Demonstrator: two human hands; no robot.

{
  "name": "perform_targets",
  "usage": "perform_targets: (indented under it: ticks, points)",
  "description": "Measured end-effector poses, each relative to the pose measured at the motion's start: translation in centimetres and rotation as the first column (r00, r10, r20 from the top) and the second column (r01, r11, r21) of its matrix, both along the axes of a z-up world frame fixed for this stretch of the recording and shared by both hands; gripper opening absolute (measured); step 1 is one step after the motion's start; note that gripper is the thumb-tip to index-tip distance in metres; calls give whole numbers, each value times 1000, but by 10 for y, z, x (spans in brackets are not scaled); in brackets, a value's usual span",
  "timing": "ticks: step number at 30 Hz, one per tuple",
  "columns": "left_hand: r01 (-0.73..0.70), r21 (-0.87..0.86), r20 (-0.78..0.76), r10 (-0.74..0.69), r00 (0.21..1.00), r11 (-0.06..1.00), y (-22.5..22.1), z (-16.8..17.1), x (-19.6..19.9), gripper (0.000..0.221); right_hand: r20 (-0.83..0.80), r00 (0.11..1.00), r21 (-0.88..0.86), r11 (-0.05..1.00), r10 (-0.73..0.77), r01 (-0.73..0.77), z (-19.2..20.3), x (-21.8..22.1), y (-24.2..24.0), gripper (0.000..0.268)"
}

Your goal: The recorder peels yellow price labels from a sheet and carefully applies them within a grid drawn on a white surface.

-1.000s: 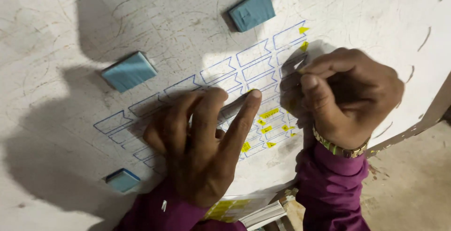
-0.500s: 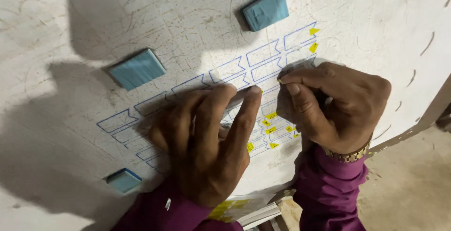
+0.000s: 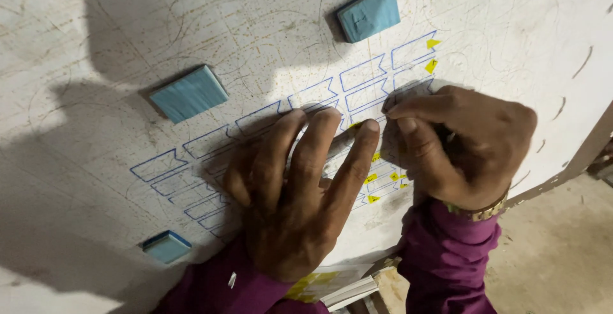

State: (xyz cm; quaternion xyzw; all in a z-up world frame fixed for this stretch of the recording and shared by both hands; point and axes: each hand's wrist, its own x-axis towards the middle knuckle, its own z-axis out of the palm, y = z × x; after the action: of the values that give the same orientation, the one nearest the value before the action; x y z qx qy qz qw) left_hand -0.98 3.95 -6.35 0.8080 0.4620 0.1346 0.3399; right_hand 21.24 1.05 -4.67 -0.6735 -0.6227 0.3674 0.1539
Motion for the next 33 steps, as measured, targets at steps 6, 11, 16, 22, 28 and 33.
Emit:
perform_targets:
  ticks: [6,11,16,22,28,33]
  points:
    - [21,-24,18,-20,1000,1000,-6,-3,-1,32,130,991,12,999,36,-38,-2,-10,15,5]
    - [9,-16,-13,-9,1000,1000,-9,-4,1,32,86,995,36,997,60,-63,-7,-3,11,5]
    - [22,-9,-42,-23,999,1000,-8,-5,2,36,105,993,51,997,51,-57,-10,0,6,6]
    - [-2,-34,24,3,1000,999,-6,-5,2,34,-28,997,-11,997,-74,74,-8,2,3,7]
    - [-17,-21,9,18,1000,1000,-10,-6,3,33,71,997,61,997,37,-41,-11,1,3,6]
    - [14,-14,-22,-15,1000,1000,-12,-6,2,31,204,977,49,996,66,-77,-8,0,4,9]
